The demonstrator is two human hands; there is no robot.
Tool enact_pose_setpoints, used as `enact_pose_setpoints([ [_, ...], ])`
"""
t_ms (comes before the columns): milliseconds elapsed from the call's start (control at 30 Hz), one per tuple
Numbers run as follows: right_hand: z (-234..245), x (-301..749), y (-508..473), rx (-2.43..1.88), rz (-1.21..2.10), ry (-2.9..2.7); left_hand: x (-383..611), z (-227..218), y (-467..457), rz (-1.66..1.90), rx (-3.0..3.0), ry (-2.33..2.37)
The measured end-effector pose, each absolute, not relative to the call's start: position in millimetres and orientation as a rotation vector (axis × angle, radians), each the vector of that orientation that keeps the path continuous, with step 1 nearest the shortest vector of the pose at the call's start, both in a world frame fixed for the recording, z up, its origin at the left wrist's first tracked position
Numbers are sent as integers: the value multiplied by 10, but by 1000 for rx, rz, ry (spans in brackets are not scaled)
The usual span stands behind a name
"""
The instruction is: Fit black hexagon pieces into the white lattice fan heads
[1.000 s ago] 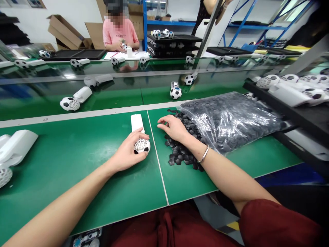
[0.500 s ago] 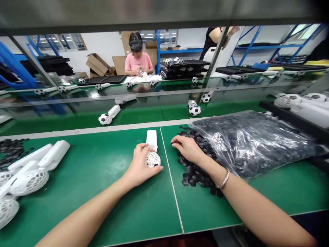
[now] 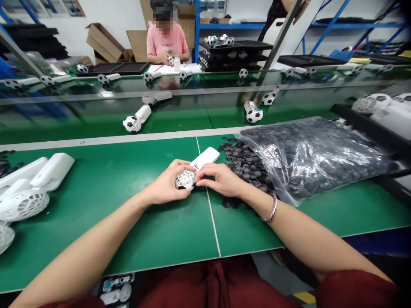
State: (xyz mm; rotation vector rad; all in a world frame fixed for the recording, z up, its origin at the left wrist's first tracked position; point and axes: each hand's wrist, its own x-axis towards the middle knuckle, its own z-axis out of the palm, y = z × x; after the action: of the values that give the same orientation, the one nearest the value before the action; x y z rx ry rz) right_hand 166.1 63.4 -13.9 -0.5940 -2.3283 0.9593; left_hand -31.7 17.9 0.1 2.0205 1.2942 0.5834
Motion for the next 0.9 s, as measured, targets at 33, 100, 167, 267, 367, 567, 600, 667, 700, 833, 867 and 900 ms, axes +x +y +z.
enact_pose_setpoints([
  [33, -137, 1652, 633, -601, 950, -2321, -306, 0, 174, 592, 2025, 1293],
  [100, -140, 1635, 626, -622, 956, -2295, -278, -8, 163, 629, 2027, 1306],
  [167, -154, 1620, 618, -634, 980, -2264, -243, -26, 150, 707, 2009, 1346],
  [267, -188, 1598, 614, -668, 992, -2229, -187, -74, 130, 824, 1968, 1395],
  [367, -216, 1575, 613, -746, 977, -2229, -135, -133, 109, 885, 1959, 1401],
  [567, -100, 1632, 567, -829, 868, -2216, -207, 20, 156, 944, 2000, 1384],
  [600, -64, 1665, 566, -807, 819, -2226, -289, 105, 204, 957, 2023, 1402],
  [667, -8, 1741, 579, -760, 676, -2266, -535, 301, 360, 992, 2095, 1508],
  [700, 5, 1777, 593, -750, 587, -2284, -695, 396, 469, 1015, 2143, 1594],
  [833, -52, 1848, 660, -731, 273, -2373, -1421, 609, 1079, 1023, 2275, 2083],
  [867, -80, 1847, 674, -717, 224, -2403, -1584, 613, 1259, 950, 2229, 2230],
  [900, -107, 1840, 687, -703, 189, -2428, -1725, 604, 1442, 837, 2162, 2337],
])
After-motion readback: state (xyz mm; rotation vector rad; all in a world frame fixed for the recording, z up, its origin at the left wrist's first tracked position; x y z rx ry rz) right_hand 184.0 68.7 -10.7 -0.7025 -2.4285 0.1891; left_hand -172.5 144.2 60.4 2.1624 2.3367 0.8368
